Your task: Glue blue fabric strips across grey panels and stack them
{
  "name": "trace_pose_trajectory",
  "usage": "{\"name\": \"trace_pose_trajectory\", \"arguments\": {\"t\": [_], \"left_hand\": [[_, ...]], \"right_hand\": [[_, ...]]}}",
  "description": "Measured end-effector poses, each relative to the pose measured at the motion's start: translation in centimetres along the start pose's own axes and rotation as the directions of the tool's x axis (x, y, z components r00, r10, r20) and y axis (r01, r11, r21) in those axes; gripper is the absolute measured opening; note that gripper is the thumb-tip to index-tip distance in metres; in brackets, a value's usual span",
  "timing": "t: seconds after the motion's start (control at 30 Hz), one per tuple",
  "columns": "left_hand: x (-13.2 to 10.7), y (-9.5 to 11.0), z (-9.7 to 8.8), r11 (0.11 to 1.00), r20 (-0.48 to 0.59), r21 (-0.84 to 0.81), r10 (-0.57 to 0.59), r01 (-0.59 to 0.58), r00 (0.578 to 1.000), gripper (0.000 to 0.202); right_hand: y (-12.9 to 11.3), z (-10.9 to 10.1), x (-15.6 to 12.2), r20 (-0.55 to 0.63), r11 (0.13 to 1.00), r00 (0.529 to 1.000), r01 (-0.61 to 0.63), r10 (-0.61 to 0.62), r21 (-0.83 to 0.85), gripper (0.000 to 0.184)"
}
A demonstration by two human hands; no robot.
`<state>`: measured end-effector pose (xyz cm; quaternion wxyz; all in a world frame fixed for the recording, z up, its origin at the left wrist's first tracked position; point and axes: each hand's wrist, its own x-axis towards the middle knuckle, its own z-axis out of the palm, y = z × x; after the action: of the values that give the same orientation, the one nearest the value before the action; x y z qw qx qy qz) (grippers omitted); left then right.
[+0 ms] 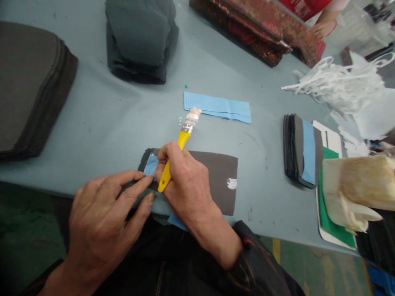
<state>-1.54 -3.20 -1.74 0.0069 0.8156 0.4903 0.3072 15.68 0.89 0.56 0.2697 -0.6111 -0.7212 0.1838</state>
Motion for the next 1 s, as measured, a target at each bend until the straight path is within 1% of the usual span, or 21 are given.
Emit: {"name": "trace_pose_trajectory", "arguments": {"t": [0.17, 0.4, 0.47, 0.57, 0.73, 0.93, 1.0], "left_hand": [[0.6, -0.3, -0.2, 0.999, -0.017, 0.043, -0.004, 0.005, 1.0, 0.021], [1.9, -0.3, 0.0, 0.998, 0.033, 0.028, -0.061, 0.06, 0.998, 0.024], [2.1, -0.4, 0.2, 0.997, 0.023, 0.05, -0.057, 0.056, 0.998, 0.023], [2.2, -0.5, 0.4, 0.995, 0.019, 0.098, -0.021, 0.019, 1.0, 0.021], [2.2, -0.9, 0.3, 0.993, 0.049, 0.118, 0.007, -0.013, 0.999, 0.021], [2.4, -0.5, 0.1, 0.989, 0.121, 0.144, -0.03, 0.012, 0.992, 0.025], [2.5, -0.4, 0.1, 0.989, 0.127, 0.15, -0.032, 0.012, 0.991, 0.026]], "right_hand": [[0.1, 0.0, 0.1, 0.007, 1.0, 1.0, -0.013, 0.013, 0.0, 0.009], [0.2, 0.1, 0.1, 0.02, 1.0, 1.0, -0.014, 0.014, 0.0, 0.007], [0.2, 0.1, 0.1, 0.026, 1.0, 0.999, -0.018, 0.018, -0.006, 0.006], [0.2, 0.1, 0.1, 0.034, 1.0, 0.999, -0.023, 0.023, -0.005, 0.006], [0.2, 0.2, 0.1, 0.032, 1.0, 0.999, -0.025, 0.025, 0.001, 0.007], [0.2, 0.3, 0.0, 0.012, 1.0, 1.0, -0.014, 0.014, -0.022, 0.007], [0.3, 0.3, 0.0, 0.018, 0.999, 1.0, -0.015, 0.016, -0.029, 0.008]]}}
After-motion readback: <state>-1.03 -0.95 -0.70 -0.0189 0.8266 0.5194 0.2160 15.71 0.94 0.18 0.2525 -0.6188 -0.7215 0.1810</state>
